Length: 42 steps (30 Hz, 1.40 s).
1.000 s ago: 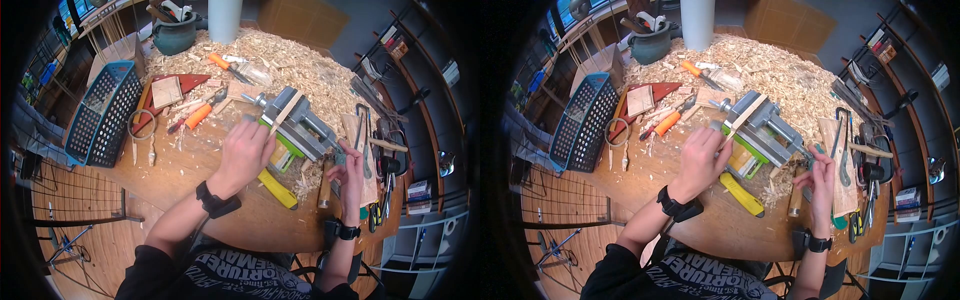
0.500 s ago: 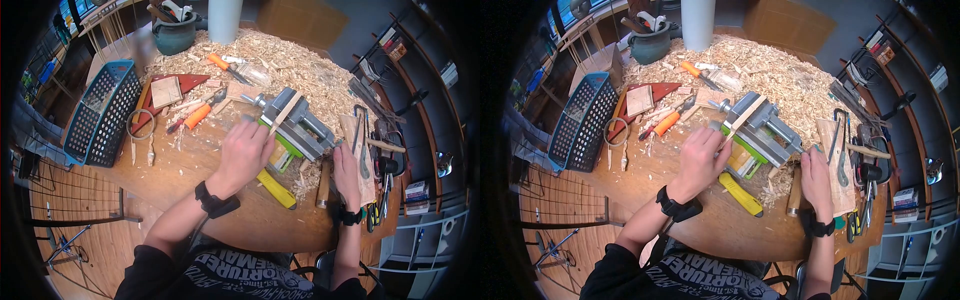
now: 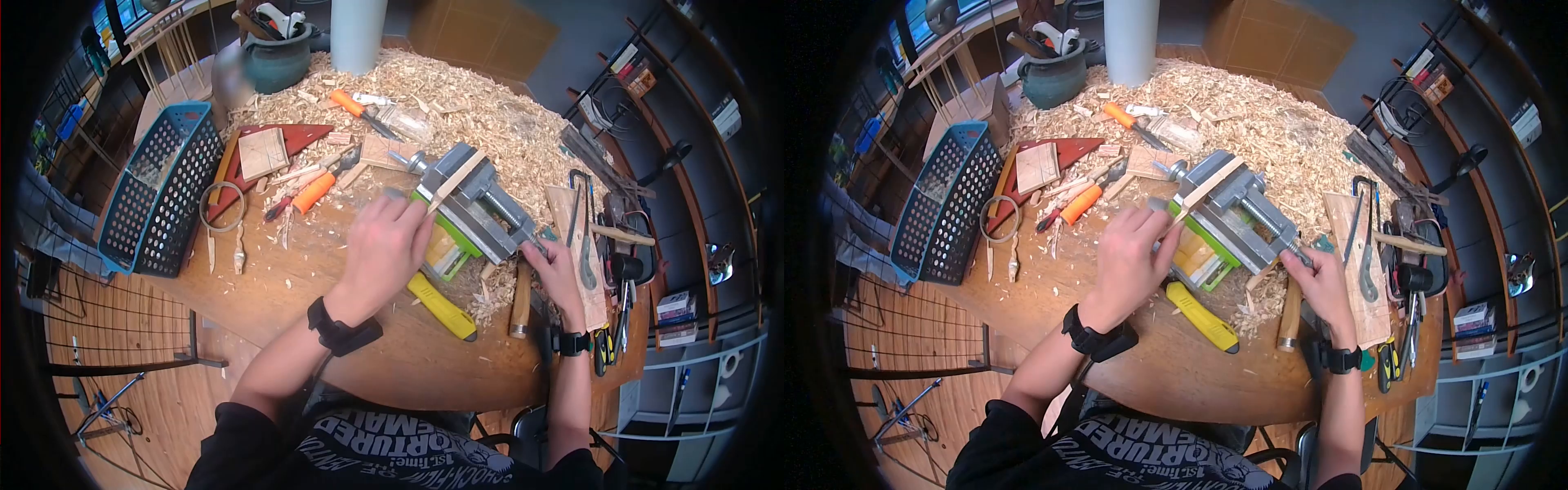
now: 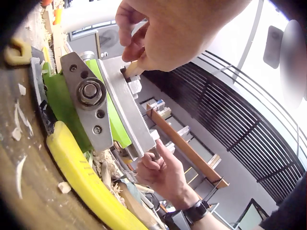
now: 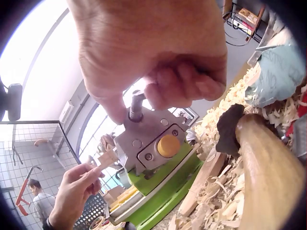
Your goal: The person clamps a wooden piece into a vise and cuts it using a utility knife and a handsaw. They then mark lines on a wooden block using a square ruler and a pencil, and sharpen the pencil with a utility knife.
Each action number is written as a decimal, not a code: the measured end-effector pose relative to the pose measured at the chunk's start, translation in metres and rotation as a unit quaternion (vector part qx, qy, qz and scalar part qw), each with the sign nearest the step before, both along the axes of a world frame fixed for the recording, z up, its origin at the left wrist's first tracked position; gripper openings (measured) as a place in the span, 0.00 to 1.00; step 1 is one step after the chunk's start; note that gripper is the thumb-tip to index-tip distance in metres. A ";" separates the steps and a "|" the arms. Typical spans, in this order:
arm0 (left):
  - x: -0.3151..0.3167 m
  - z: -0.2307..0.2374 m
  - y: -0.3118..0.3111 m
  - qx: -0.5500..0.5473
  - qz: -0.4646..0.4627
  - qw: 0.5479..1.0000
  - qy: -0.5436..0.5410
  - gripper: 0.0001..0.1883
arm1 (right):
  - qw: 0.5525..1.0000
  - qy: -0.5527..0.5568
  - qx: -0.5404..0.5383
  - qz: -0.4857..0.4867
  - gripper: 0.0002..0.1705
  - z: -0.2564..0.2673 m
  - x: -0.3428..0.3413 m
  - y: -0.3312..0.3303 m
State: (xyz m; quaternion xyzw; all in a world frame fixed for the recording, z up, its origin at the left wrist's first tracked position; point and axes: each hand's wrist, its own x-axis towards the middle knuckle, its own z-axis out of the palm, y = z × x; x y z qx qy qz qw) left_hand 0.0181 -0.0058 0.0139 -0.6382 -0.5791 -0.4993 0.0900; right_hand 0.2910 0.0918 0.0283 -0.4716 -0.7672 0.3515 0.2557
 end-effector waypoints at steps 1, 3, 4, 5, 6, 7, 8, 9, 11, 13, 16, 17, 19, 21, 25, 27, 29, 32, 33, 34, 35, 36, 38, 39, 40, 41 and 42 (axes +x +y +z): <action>-0.001 0.000 0.001 -0.001 0.010 1.000 -0.001 0.06 | 1.000 0.000 0.000 0.000 0.23 -0.002 0.001 -0.002; -0.004 0.000 0.001 -0.008 0.018 1.000 -0.003 0.06 | 0.998 0.009 -0.054 0.016 0.24 -0.008 0.004 -0.007; -0.005 0.001 0.001 -0.013 0.027 1.000 -0.004 0.06 | 0.998 0.010 -0.054 0.016 0.24 -0.008 0.004 -0.009; -0.006 0.001 0.001 -0.013 0.027 1.000 -0.004 0.06 | 0.999 0.004 -0.037 0.029 0.24 -0.009 0.005 -0.011; -0.006 0.002 0.001 -0.019 0.028 0.999 -0.003 0.06 | 0.999 -0.001 -0.021 0.042 0.25 -0.008 0.004 -0.012; -0.007 0.002 0.001 -0.024 0.029 0.999 -0.003 0.06 | 0.999 0.001 -0.021 0.042 0.25 -0.008 0.003 -0.013; -0.007 0.002 0.001 -0.024 0.029 0.999 -0.001 0.06 | 0.999 -0.008 -0.010 0.036 0.26 -0.007 0.002 -0.013; -0.007 0.002 0.001 -0.021 0.028 0.999 -0.003 0.06 | 0.999 -0.016 0.001 0.032 0.27 -0.006 0.000 -0.014; -0.008 0.002 0.001 -0.017 0.028 0.999 -0.003 0.06 | 0.998 -0.045 0.011 0.033 0.28 0.009 -0.007 -0.016; -0.006 0.002 0.000 -0.028 0.028 0.999 -0.008 0.06 | 0.996 -0.076 0.020 0.034 0.28 0.009 -0.008 -0.013; -0.005 0.001 0.001 -0.034 0.034 0.999 -0.006 0.06 | 0.998 -0.020 0.000 0.062 0.28 -0.004 -0.002 -0.007; -0.005 0.001 0.002 -0.034 0.035 0.999 -0.007 0.06 | 0.998 -0.004 -0.019 0.059 0.28 -0.002 -0.004 -0.008; -0.006 0.001 0.001 -0.036 0.027 0.999 -0.011 0.06 | 0.998 0.013 -0.039 0.056 0.28 -0.004 -0.005 -0.007; -0.006 0.001 0.003 -0.031 0.027 0.999 -0.007 0.06 | 0.996 0.035 -0.052 0.059 0.28 -0.013 -0.001 -0.002; -0.005 0.002 0.002 -0.025 0.040 0.999 0.004 0.06 | 0.993 0.083 -0.076 0.047 0.27 -0.022 0.001 0.001; -0.004 0.003 0.002 -0.025 0.038 0.999 0.002 0.06 | 0.989 0.095 -0.101 0.049 0.24 -0.022 0.001 0.001; -0.004 0.003 0.002 -0.026 0.036 0.999 0.002 0.06 | 0.985 0.123 -0.111 0.055 0.21 -0.030 0.003 0.004; -0.004 0.002 0.003 -0.015 0.034 0.999 0.003 0.06 | 0.974 0.172 -0.139 0.055 0.18 -0.033 0.002 0.003; -0.003 0.003 0.003 -0.015 0.034 0.999 0.000 0.06 | 0.967 0.193 -0.156 0.050 0.17 -0.033 0.001 0.002; -0.003 0.003 0.002 -0.014 0.033 0.999 -0.004 0.07 | 0.967 0.193 -0.157 0.050 0.17 -0.033 0.002 0.002; -0.003 0.004 0.002 -0.015 0.033 0.999 -0.005 0.07 | 0.963 0.196 -0.176 0.053 0.17 -0.033 0.002 0.002; -0.003 0.004 0.002 -0.014 0.032 0.999 -0.003 0.07 | 0.959 0.200 -0.195 0.056 0.18 -0.033 0.003 0.002; -0.003 0.004 0.003 -0.014 0.029 0.999 -0.002 0.07 | 0.947 0.230 -0.221 0.051 0.18 -0.031 -0.001 -0.001; -0.002 0.004 0.003 -0.019 0.032 0.999 -0.003 0.07 | 0.933 0.259 -0.246 0.047 0.19 -0.031 -0.002 -0.002; -0.002 0.004 0.002 -0.025 0.035 0.999 -0.003 0.07 | 0.933 0.258 -0.246 0.046 0.19 -0.031 -0.002 -0.002; -0.002 0.004 0.003 -0.025 0.034 0.999 -0.004 0.07 | 0.929 0.264 -0.255 0.050 0.18 -0.031 -0.002 -0.001; -0.002 0.003 0.002 -0.025 0.031 0.999 -0.007 0.07 | 0.924 0.270 -0.263 0.056 0.18 -0.030 -0.002 -0.002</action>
